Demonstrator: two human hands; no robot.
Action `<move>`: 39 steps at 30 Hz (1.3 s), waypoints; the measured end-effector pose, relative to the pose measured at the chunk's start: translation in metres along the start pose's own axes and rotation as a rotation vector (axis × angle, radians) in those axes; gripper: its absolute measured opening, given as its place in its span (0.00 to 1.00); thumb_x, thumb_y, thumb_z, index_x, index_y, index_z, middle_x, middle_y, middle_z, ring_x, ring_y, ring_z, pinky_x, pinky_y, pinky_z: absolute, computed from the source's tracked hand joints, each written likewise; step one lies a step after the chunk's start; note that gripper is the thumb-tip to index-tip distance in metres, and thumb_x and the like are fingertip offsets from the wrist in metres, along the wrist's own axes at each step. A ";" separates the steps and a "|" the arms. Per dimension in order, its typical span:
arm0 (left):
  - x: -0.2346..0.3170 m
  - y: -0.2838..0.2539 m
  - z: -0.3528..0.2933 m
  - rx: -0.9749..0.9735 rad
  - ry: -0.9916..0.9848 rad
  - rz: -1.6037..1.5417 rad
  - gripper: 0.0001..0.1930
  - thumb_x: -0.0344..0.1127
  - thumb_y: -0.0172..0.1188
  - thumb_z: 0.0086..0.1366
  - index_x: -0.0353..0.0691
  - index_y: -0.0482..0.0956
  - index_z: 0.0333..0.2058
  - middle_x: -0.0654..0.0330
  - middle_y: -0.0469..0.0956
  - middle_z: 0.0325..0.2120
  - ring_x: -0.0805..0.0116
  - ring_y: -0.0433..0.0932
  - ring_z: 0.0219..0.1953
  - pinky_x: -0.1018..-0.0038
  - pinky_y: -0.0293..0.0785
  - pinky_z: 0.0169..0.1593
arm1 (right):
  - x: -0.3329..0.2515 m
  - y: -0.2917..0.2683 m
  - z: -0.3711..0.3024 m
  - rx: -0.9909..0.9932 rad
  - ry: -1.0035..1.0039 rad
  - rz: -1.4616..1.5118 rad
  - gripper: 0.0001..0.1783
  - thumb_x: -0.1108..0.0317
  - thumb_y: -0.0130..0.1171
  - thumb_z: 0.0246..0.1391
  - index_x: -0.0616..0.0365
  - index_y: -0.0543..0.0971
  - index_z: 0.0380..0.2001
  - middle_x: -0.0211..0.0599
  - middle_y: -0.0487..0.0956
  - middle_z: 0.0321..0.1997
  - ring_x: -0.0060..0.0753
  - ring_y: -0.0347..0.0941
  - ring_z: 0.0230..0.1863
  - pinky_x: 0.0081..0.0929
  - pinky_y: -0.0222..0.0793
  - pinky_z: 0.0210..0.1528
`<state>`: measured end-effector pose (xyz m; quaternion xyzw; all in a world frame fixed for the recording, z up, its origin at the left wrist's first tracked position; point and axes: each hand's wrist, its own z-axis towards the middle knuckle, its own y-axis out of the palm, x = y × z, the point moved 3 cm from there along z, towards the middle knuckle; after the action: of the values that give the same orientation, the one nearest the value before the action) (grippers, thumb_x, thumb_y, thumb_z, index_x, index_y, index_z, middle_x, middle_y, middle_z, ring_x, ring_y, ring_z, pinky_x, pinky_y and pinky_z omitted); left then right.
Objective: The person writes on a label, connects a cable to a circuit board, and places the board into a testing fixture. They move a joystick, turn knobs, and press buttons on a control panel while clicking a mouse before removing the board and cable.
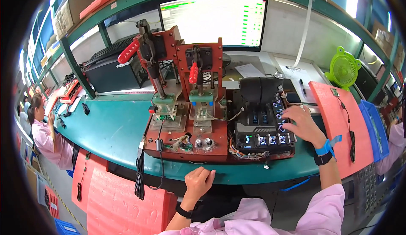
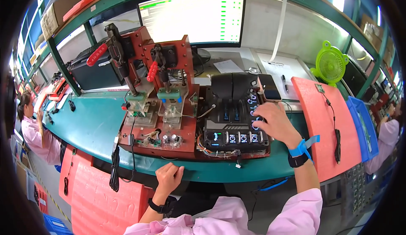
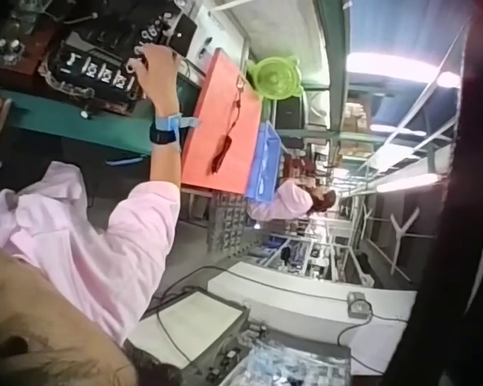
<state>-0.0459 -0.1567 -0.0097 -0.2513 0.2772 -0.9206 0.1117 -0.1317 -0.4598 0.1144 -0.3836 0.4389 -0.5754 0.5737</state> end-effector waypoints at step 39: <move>-0.002 0.003 -0.007 0.150 0.033 -0.024 0.17 0.35 0.57 0.51 0.41 0.59 0.13 0.61 0.60 0.13 0.64 0.67 0.15 0.70 0.62 0.17 | 0.097 0.061 0.024 -0.048 0.247 -0.306 0.11 0.65 0.54 0.44 0.63 0.71 0.21 0.46 0.71 0.25 0.50 0.66 0.29 0.40 0.59 0.31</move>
<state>-0.0474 -0.1554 -0.0171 -0.2303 0.2063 -0.9441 0.1147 -0.0939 -0.5551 0.0581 -0.3859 0.4563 -0.6879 0.4119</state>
